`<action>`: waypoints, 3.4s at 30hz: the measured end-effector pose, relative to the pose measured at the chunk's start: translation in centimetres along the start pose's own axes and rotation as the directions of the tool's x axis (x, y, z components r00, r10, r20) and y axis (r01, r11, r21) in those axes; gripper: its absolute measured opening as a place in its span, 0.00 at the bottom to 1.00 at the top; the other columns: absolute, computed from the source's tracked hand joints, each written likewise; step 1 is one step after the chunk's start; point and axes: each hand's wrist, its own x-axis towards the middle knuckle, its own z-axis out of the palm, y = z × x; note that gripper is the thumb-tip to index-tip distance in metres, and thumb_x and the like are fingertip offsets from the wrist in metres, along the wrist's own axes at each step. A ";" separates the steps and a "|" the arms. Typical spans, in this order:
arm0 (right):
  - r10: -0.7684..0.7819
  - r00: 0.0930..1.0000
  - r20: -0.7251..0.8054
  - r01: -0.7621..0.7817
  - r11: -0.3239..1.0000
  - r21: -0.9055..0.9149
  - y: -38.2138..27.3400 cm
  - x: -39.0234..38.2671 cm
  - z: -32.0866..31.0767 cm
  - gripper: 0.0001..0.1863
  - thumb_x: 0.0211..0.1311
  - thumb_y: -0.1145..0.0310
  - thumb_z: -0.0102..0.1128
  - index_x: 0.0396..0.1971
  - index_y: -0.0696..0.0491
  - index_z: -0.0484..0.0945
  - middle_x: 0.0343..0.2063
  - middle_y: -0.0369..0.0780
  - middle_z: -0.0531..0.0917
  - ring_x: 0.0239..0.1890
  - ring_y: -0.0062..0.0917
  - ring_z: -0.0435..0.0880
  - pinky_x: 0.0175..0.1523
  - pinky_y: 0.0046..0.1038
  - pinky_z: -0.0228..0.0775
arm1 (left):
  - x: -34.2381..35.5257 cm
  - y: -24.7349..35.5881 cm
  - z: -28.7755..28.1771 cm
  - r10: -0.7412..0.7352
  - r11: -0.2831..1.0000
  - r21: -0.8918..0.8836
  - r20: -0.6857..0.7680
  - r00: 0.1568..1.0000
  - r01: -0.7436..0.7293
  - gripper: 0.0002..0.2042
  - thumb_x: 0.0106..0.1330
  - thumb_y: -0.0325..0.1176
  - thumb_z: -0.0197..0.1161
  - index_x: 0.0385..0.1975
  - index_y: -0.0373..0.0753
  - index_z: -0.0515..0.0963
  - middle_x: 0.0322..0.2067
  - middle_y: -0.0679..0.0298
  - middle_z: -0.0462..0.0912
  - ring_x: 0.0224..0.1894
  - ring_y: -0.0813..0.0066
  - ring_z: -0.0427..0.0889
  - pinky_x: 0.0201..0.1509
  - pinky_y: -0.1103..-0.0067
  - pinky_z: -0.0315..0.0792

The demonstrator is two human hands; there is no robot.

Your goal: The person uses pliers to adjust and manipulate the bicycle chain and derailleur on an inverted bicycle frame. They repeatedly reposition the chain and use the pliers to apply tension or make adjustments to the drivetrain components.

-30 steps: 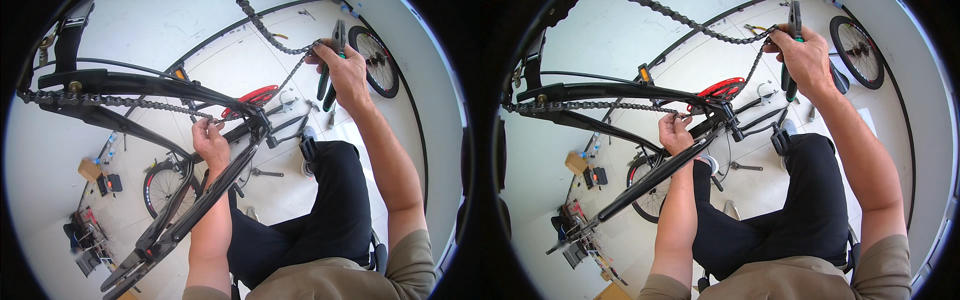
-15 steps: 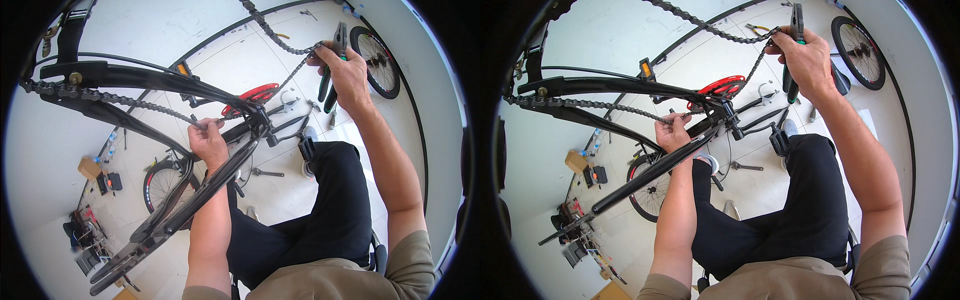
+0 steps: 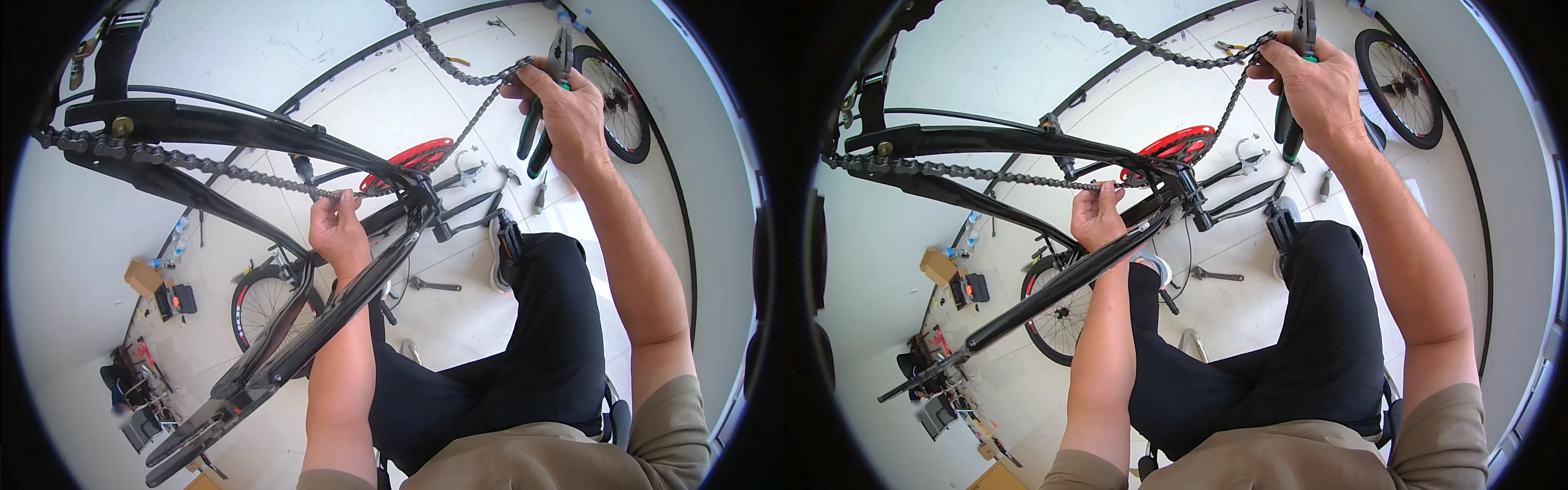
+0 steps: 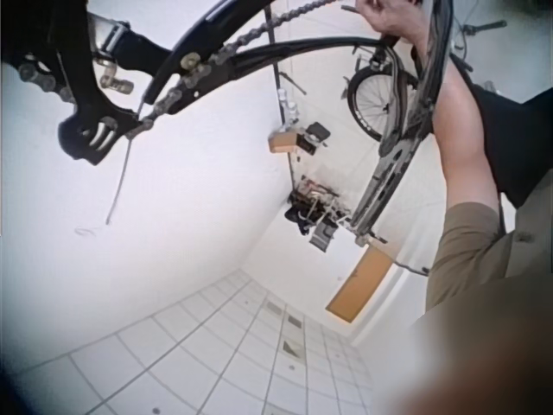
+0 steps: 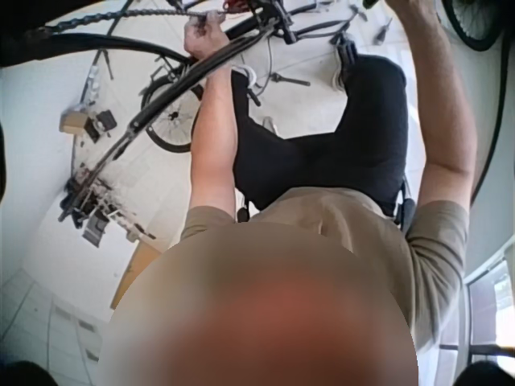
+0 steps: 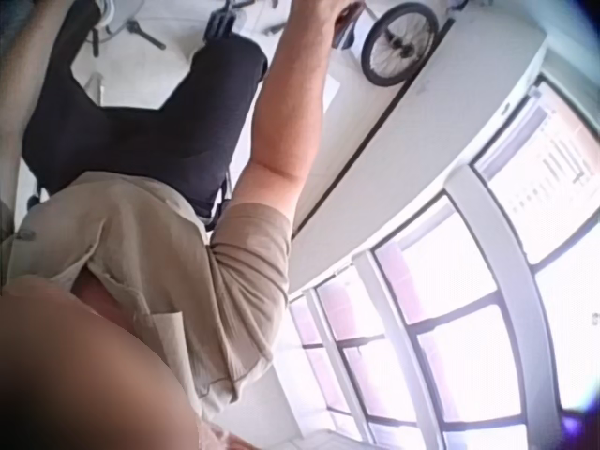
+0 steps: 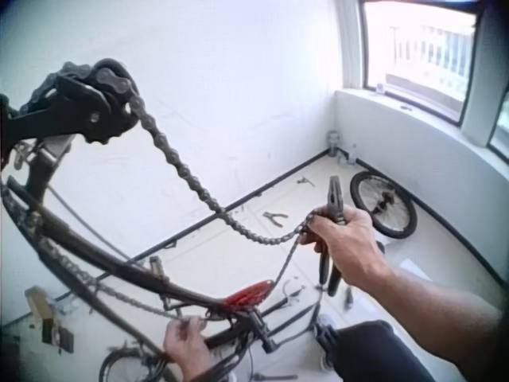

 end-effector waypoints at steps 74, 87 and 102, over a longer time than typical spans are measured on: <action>0.445 0.853 0.272 -0.469 0.883 0.026 -6.8 -1.5 5.3 0.14 0.73 0.67 0.51 0.43 0.64 0.79 0.37 0.48 0.88 0.44 0.34 0.89 0.42 0.30 0.79 | 0.2 0.6 1.0 -0.047 0.997 0.072 0.090 0.995 0.041 0.05 0.68 0.23 0.65 0.40 0.30 0.77 0.35 0.61 0.85 0.39 0.77 0.85 0.46 0.81 0.77; 0.345 0.920 0.188 -0.342 0.939 -0.047 -7.1 -1.1 2.5 0.16 0.72 0.65 0.52 0.41 0.64 0.81 0.37 0.48 0.89 0.40 0.30 0.89 0.45 0.29 0.79 | 0.3 0.3 1.2 -0.024 0.997 0.073 0.091 0.996 0.017 0.04 0.68 0.22 0.64 0.39 0.30 0.77 0.34 0.60 0.86 0.39 0.77 0.85 0.45 0.81 0.78; 0.364 0.867 0.340 -0.383 0.924 -0.012 -7.1 -3.1 4.9 0.16 0.69 0.65 0.57 0.44 0.65 0.79 0.38 0.46 0.87 0.41 0.31 0.89 0.43 0.30 0.81 | 0.5 0.1 1.1 -0.021 0.988 0.153 0.104 0.994 0.005 0.07 0.68 0.22 0.64 0.42 0.30 0.75 0.37 0.58 0.86 0.40 0.76 0.85 0.47 0.81 0.78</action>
